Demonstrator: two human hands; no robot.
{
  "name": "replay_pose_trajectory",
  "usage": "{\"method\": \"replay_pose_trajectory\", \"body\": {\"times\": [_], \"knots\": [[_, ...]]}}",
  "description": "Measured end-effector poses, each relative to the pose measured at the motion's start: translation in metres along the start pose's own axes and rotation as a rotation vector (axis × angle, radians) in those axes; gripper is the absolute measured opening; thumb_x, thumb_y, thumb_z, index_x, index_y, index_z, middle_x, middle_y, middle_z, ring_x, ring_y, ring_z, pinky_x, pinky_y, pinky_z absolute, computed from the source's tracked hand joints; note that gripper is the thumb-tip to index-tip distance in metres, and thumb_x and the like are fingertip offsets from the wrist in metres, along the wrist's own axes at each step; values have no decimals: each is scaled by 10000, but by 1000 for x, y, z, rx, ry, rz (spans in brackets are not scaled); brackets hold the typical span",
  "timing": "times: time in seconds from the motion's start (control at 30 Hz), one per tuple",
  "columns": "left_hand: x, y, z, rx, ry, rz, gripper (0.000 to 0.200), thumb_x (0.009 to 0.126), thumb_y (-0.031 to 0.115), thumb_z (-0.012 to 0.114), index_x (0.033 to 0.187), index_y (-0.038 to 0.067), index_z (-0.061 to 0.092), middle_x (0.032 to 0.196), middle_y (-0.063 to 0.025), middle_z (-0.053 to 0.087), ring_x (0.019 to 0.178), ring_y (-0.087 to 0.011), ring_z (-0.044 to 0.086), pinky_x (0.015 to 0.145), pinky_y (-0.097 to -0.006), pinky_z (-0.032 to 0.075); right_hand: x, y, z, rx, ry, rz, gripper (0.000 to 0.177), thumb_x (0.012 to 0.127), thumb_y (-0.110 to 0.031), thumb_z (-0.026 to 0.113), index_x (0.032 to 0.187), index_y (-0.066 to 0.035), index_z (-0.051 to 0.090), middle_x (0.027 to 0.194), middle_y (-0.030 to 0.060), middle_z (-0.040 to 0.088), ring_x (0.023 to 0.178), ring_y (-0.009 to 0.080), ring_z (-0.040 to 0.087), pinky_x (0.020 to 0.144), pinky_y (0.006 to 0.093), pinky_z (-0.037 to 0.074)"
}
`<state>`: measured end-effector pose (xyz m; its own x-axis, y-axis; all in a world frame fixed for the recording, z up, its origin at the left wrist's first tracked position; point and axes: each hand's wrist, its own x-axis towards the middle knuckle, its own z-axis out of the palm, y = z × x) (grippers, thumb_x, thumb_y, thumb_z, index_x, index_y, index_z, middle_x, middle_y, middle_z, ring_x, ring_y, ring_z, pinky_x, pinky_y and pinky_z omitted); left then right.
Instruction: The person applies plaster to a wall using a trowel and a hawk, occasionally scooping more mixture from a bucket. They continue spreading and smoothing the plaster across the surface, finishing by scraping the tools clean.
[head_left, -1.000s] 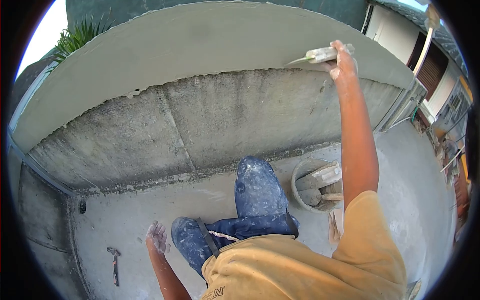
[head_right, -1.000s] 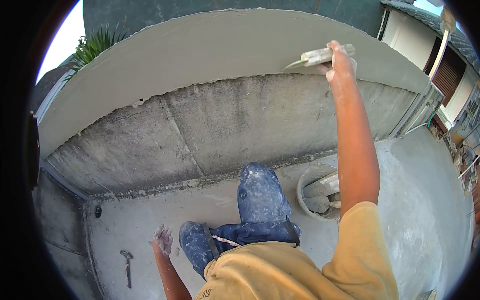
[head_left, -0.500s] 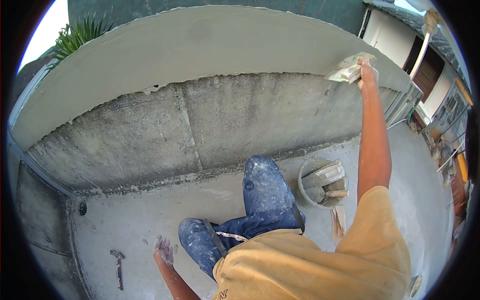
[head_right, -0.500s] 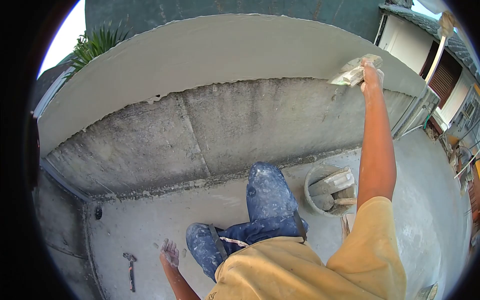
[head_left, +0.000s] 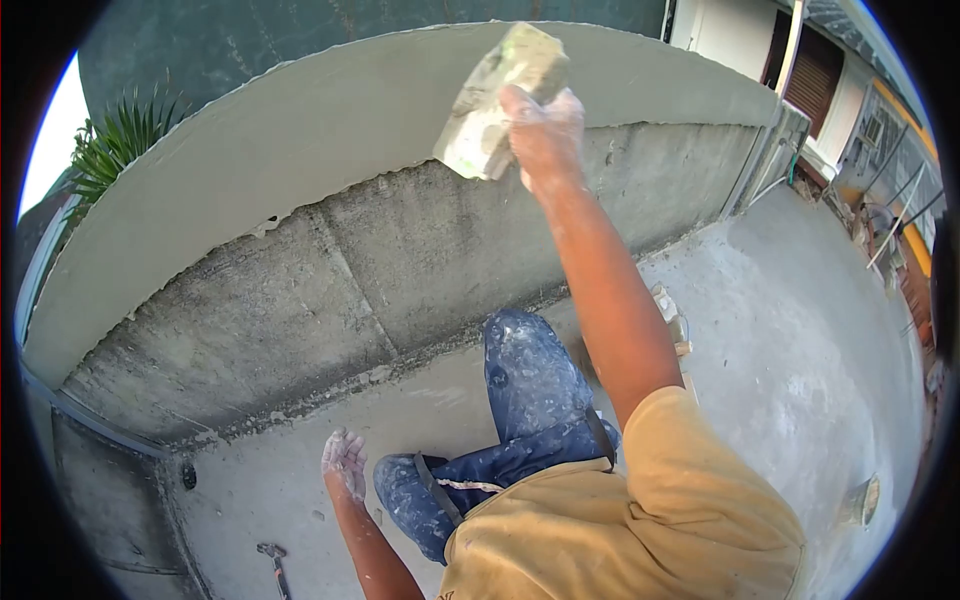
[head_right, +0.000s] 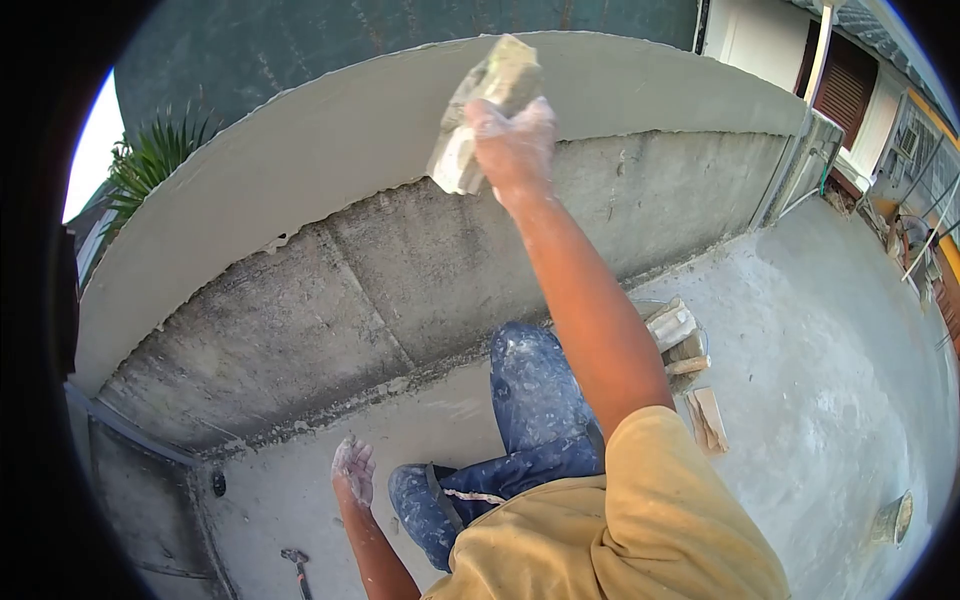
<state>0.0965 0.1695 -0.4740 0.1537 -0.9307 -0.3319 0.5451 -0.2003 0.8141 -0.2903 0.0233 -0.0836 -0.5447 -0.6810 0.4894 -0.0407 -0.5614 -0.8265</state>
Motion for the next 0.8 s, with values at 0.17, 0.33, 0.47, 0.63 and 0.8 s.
{"method": "replay_pose_trajectory", "body": {"times": [0.17,0.33,0.47,0.63,0.8], "knots": [[-20,1,-41,57,166,-50,394,921,306,667,1238,81,599,1064,-51,666,887,-175,659,689,-269,496,99,37,-166,172,303,-47,363,838,-44,705,1150,41,540,1068,140,629,924,254,659,804,411,572],[-59,-30,-147,41,508,-112,413,938,318,587,1292,106,589,1157,-68,643,934,-182,624,698,-274,462,217,66,-287,-228,298,-138,457,831,-56,701,1244,39,527,1119,149,639,947,268,667,785,390,577],[-93,-50,-172,-18,623,-152,466,935,328,566,1346,109,559,1260,-94,608,997,-198,604,727,-283,456,208,63,-225,-407,209,-143,452,825,-95,713,1220,46,544,1079,147,649,930,250,661,769,365,564],[-64,-55,-133,-36,517,-149,493,930,349,567,1350,92,553,1280,-96,603,1038,-207,603,791,-297,452,81,42,-61,-525,185,-134,468,827,-150,735,1197,68,549,1059,163,650,888,211,648,761,335,534],[-13,-7,-9,-110,210,-43,412,949,295,588,1303,86,572,1218,-86,620,972,-191,625,729,-272,508,-53,9,97,-473,-35,-71,408,825,-171,722,1113,18,502,927,214,669,748,296,717,704,390,625]]}}
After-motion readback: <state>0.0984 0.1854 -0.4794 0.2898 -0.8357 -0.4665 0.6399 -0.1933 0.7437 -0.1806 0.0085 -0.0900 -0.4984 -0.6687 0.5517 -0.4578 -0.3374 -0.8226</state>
